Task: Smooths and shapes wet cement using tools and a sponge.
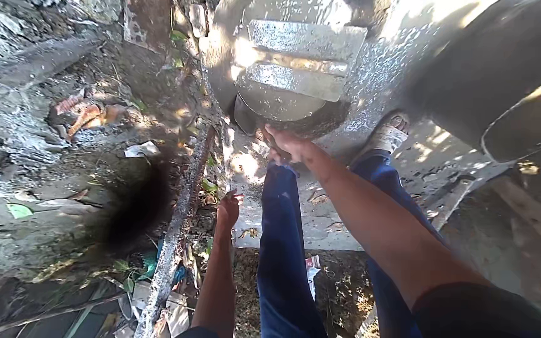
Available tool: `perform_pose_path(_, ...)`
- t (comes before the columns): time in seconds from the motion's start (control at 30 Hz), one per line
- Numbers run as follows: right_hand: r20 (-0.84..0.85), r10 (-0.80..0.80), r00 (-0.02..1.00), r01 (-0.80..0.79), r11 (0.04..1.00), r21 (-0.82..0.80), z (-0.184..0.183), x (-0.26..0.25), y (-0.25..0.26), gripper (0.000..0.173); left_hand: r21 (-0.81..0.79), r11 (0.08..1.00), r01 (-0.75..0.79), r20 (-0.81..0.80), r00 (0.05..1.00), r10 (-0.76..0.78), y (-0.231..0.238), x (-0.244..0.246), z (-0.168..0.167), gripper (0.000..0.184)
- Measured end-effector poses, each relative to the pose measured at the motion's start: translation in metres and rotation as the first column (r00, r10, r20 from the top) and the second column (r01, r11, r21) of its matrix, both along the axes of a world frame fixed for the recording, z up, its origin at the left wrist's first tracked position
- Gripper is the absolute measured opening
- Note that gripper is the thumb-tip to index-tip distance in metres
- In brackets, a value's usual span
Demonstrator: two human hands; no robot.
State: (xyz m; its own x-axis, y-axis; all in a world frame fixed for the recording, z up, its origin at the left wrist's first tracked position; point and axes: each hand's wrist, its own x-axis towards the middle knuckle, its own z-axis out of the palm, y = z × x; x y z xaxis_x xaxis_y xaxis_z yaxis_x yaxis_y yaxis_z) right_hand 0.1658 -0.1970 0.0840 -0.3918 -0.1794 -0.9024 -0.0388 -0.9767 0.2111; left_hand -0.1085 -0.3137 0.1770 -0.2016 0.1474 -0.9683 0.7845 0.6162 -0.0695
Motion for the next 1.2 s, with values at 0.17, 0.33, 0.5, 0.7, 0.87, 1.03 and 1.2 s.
perform_pose_path(0.17,0.066,0.184,0.981,-0.182,0.983,-0.030,0.003,0.062,-0.042,0.071,0.010,1.000,0.027,-0.021,0.999,-0.027,-0.006,-0.008,-0.002,0.039)
perform_pose_path(0.33,0.048,0.213,0.976,-0.211,0.977,-0.037,0.025,0.057,-0.009,0.068,0.028,0.999,-0.043,0.038,0.998,0.042,-0.002,0.004,-0.001,0.041)
perform_pose_path(0.5,0.034,0.382,0.923,-0.384,0.921,0.072,0.012,0.055,-0.011,0.072,0.028,0.996,-0.079,0.061,0.995,0.077,-0.007,0.012,0.000,0.039)
perform_pose_path(0.7,0.163,0.560,0.812,-0.551,0.828,-0.103,0.038,0.117,-0.007,0.070,0.045,0.994,-0.099,0.051,0.994,0.096,-0.014,0.015,-0.004,0.039)
perform_pose_path(0.87,0.124,0.525,0.842,-0.535,0.842,0.065,0.031,0.079,-0.040,0.075,0.030,0.985,-0.170,0.083,0.982,0.167,-0.012,0.023,-0.003,0.039)
perform_pose_path(1.03,0.306,0.699,0.646,-0.742,0.669,0.038,0.022,0.160,-0.033,0.085,0.047,0.976,-0.211,0.113,0.972,0.204,-0.012,0.022,-0.015,0.040)
perform_pose_path(1.2,0.172,0.475,0.863,-0.490,0.869,0.059,0.027,0.128,-0.037,0.072,0.050,0.962,-0.268,0.145,0.955,0.258,-0.008,0.043,-0.032,0.040)
